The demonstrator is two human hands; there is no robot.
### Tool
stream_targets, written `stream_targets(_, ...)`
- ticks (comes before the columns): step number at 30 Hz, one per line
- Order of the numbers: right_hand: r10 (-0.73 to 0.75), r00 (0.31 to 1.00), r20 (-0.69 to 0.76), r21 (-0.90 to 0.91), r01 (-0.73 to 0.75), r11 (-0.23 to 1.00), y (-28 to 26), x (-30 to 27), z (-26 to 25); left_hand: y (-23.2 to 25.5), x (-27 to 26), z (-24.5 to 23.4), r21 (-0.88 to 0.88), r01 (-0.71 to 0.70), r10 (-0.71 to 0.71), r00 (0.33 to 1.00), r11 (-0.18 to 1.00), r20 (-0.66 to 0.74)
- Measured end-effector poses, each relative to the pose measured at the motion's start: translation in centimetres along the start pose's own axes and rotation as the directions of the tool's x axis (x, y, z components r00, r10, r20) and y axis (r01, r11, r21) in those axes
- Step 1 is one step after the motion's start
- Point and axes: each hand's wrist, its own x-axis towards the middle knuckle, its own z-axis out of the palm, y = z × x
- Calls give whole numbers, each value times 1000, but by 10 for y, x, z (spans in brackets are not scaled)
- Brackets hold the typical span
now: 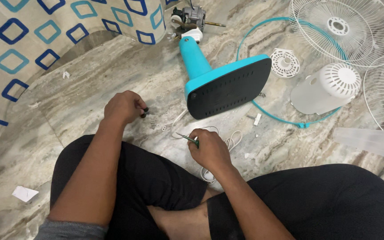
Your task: The person sits on the floor and uses a screwdriver to fasten screws into the base of a teal and black fan. The person repeatedly picks up screws and inserts them into the base, tightening them with the screwdriver.
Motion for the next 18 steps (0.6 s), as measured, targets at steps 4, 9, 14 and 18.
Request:
stream_targets(4, 42, 998, 47, 8, -42, 999, -3, 0, 0, 4, 0, 2, 35, 112, -112, 994, 993, 11)
stream_targets(9, 35, 999, 40, -6, -35, 999, -3, 0, -1, 2, 0, 3, 120, 122, -121, 993, 985, -14)
stream_targets(14, 44, 998, 50, -12, -44, 999, -4, -1, 0, -1, 3, 9, 142, 121, -116, 992, 982, -45)
stream_targets(18, 32, 999, 36, 4, -32, 999, -4, -1, 0, -1, 3, 11, 162, 107, -91, 991, 981, -100)
